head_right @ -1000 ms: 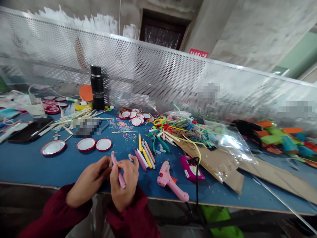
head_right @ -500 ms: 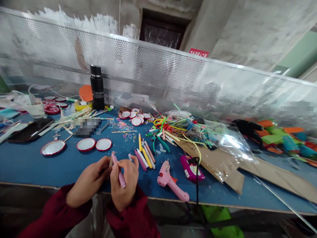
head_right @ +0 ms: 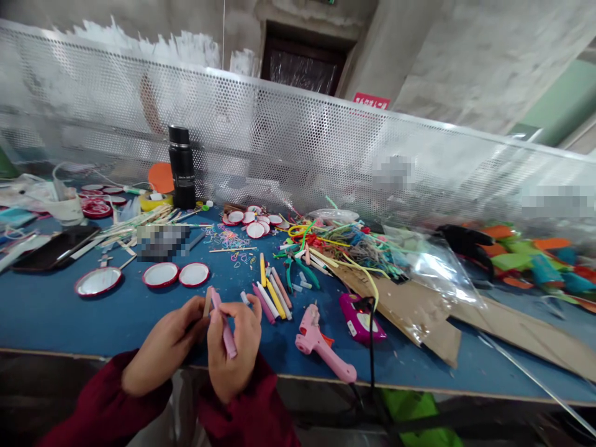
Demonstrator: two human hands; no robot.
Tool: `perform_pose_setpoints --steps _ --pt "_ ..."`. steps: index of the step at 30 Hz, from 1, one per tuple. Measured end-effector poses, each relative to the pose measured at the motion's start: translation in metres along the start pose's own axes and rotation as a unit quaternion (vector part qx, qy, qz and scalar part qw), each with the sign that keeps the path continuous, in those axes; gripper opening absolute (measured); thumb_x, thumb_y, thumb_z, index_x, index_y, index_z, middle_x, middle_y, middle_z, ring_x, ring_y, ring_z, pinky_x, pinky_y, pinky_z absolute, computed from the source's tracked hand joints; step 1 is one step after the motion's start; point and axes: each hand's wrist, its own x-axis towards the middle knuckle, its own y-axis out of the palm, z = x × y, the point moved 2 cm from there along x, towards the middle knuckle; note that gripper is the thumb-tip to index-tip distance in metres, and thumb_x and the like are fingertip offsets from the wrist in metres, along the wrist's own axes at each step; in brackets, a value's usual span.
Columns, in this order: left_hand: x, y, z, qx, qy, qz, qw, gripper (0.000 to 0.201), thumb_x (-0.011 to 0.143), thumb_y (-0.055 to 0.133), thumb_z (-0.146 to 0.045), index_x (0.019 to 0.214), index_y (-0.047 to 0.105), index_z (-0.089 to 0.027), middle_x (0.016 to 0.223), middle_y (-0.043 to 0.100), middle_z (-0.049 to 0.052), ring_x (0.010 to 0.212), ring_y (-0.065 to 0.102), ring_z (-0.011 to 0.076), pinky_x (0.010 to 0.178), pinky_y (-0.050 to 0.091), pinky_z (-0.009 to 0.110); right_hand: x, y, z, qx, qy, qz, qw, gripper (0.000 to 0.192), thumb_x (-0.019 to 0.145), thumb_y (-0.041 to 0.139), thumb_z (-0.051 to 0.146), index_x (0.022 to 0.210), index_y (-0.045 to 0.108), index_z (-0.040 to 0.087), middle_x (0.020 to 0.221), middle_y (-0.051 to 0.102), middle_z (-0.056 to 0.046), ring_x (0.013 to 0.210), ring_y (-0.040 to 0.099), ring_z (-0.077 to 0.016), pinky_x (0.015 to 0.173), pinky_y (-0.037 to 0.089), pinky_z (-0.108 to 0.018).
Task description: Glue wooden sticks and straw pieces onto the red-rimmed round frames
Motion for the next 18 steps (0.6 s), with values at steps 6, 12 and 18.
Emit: perform_pose_setpoints --steps 6,12,18 --pt "-0.0001 0.0016 0.0055 -0.088 -0.030 0.030 0.995 0.023 0.098 0.040 -0.040 0.093 0.054 -0.023 0.077 0.064 0.001 0.067 0.057 0.0169 0.062 0.041 0.025 0.0056 -0.0015 0.0016 0.000 -0.020 0.029 0.999 0.014 0.092 0.056 0.019 0.104 0.063 0.022 0.096 0.072 -0.001 0.093 0.067 -0.0175 0.104 0.038 -0.042" --pt "0.0012 0.0013 0.0073 -0.122 -0.043 0.046 0.990 0.031 0.099 0.039 -0.046 0.090 0.055 -0.021 0.073 0.060 -0.001 0.066 0.052 0.0152 0.063 0.040 0.025 0.0026 0.0002 0.0014 0.007 -0.014 0.005 1.000 0.018 0.092 0.051 0.015 0.103 0.063 0.023 0.091 0.072 0.000 0.085 0.066 -0.0155 0.101 0.039 -0.041" --pt "0.0026 -0.0004 0.0063 -0.092 -0.007 0.051 0.994 0.029 0.096 0.046 -0.041 0.085 0.062 -0.019 0.080 0.066 0.002 0.073 0.057 0.0168 0.068 0.043 0.026 0.0038 0.0015 0.0012 0.013 -0.042 0.003 0.999 0.010 0.089 0.059 0.016 0.094 0.063 0.023 0.087 0.072 0.000 0.083 0.066 -0.0164 0.098 0.041 -0.041"
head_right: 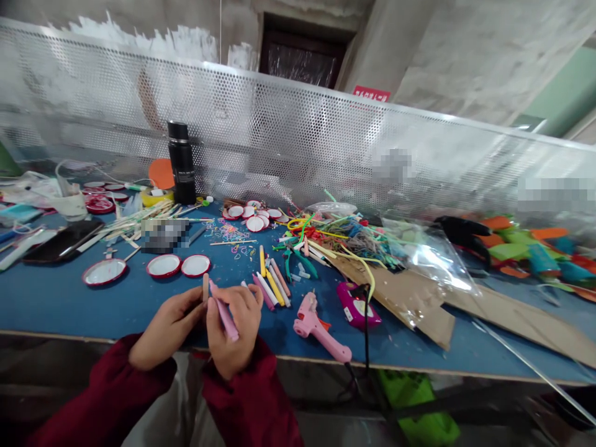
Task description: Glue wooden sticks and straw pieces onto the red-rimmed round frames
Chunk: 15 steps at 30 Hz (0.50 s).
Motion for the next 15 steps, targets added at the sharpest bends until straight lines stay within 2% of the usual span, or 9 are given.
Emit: perform_pose_setpoints --steps 4,9,12,15 --pt "0.0021 -0.0005 0.0040 0.013 0.034 -0.010 0.999 0.024 0.094 0.050 -0.036 0.084 0.064 -0.019 0.086 0.066 0.004 0.082 0.059 0.0188 0.076 0.045 0.028 -0.0028 -0.0023 -0.0009 0.011 -0.004 -0.029 1.000 0.013 0.091 0.057 0.014 0.100 0.063 0.022 0.090 0.072 0.000 0.082 0.067 -0.0152 0.099 0.042 -0.041" --pt "0.0020 0.0007 0.0092 -0.052 0.002 -0.018 0.998 0.021 0.093 0.052 -0.031 0.111 0.057 -0.021 0.087 0.064 0.001 0.079 0.058 0.0173 0.072 0.045 0.027 -0.0039 -0.0039 0.0013 0.035 0.008 0.009 0.999 0.012 0.091 0.054 0.016 0.094 0.063 0.023 0.085 0.070 0.000 0.084 0.065 -0.0163 0.100 0.041 -0.043" --pt "0.0004 0.0009 0.0064 -0.045 -0.002 -0.003 0.999 0.015 0.094 0.050 -0.032 0.100 0.058 -0.020 0.084 0.063 0.001 0.073 0.054 0.0153 0.066 0.041 0.025 -0.0047 -0.0028 0.0019 0.014 0.022 -0.006 1.000 0.014 0.091 0.053 0.015 0.099 0.062 0.022 0.085 0.068 0.000 0.083 0.065 -0.0159 0.100 0.042 -0.044" --pt "-0.0006 0.0002 0.0029 -0.032 -0.005 0.002 0.999 0.023 0.097 0.046 -0.037 0.089 0.057 -0.019 0.079 0.059 0.000 0.070 0.051 0.0143 0.064 0.039 0.025 -0.0061 -0.0008 0.0013 -0.003 0.022 -0.027 0.999 0.011 0.087 0.058 0.016 0.097 0.060 0.020 0.083 0.068 -0.001 0.081 0.065 -0.0162 0.103 0.042 -0.045"
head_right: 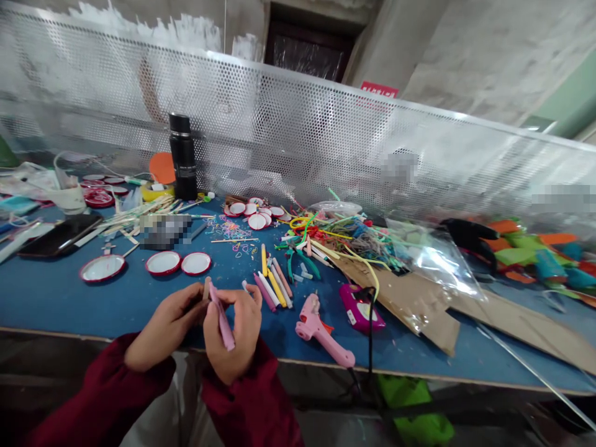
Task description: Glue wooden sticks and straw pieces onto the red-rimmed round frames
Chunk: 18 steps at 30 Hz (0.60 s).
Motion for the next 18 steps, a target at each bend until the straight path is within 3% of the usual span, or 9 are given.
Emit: perform_pose_setpoints --steps 5,18 --pt "0.0007 0.0013 -0.0004 -0.006 -0.015 0.000 1.000 0.033 0.098 0.042 -0.045 0.081 0.055 -0.019 0.071 0.054 -0.002 0.065 0.045 0.0132 0.059 0.035 0.024 0.0005 0.0015 -0.0009 0.004 0.008 0.028 1.000 0.009 0.088 0.055 0.015 0.082 0.055 0.021 0.073 0.065 0.004 0.069 0.062 -0.0124 0.103 0.042 -0.044" --pt "0.0004 0.0016 -0.0014 -0.008 -0.013 -0.004 1.000 0.033 0.098 0.043 -0.043 0.076 0.048 -0.020 0.068 0.047 -0.004 0.062 0.039 0.0117 0.058 0.032 0.024 -0.0013 0.0037 -0.0029 0.014 0.017 0.035 0.999 0.010 0.090 0.054 0.014 0.083 0.055 0.021 0.076 0.065 0.003 0.072 0.061 -0.0121 0.105 0.040 -0.045"
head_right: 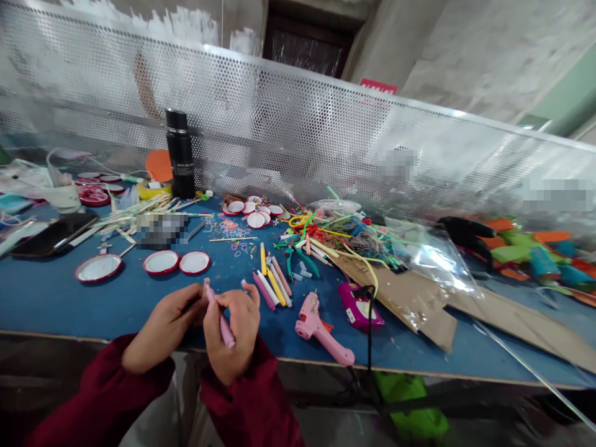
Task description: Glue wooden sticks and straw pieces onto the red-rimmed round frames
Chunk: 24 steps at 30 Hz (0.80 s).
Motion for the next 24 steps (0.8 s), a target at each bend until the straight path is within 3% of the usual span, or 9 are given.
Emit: perform_pose_setpoints --steps 9,18,24 --pt "0.0000 -0.0003 0.0045 -0.003 -0.012 -0.008 1.000 0.032 0.098 0.043 -0.043 0.079 0.053 -0.019 0.068 0.049 -0.003 0.063 0.042 0.0119 0.059 0.033 0.024 0.0011 -0.0019 0.0009 -0.029 -0.004 -0.027 0.999 0.010 0.091 0.053 0.015 0.083 0.055 0.022 0.072 0.063 0.003 0.070 0.061 -0.0138 0.100 0.044 -0.043" --pt "0.0004 0.0002 0.0023 0.001 -0.009 -0.011 1.000 0.032 0.097 0.044 -0.044 0.075 0.048 -0.020 0.068 0.046 -0.004 0.064 0.037 0.0121 0.057 0.032 0.023 0.0005 0.0006 0.0016 -0.012 -0.009 0.005 1.000 0.010 0.090 0.054 0.015 0.083 0.055 0.022 0.076 0.066 0.003 0.074 0.064 -0.0134 0.104 0.040 -0.044" --pt "0.0002 0.0001 0.0037 0.016 -0.011 -0.020 1.000 0.031 0.097 0.043 -0.043 0.075 0.048 -0.020 0.068 0.046 -0.004 0.064 0.038 0.0120 0.058 0.031 0.023 -0.0006 -0.0002 -0.0005 -0.024 -0.009 -0.007 1.000 0.009 0.089 0.053 0.015 0.084 0.055 0.022 0.076 0.065 0.002 0.074 0.063 -0.0140 0.103 0.041 -0.045"
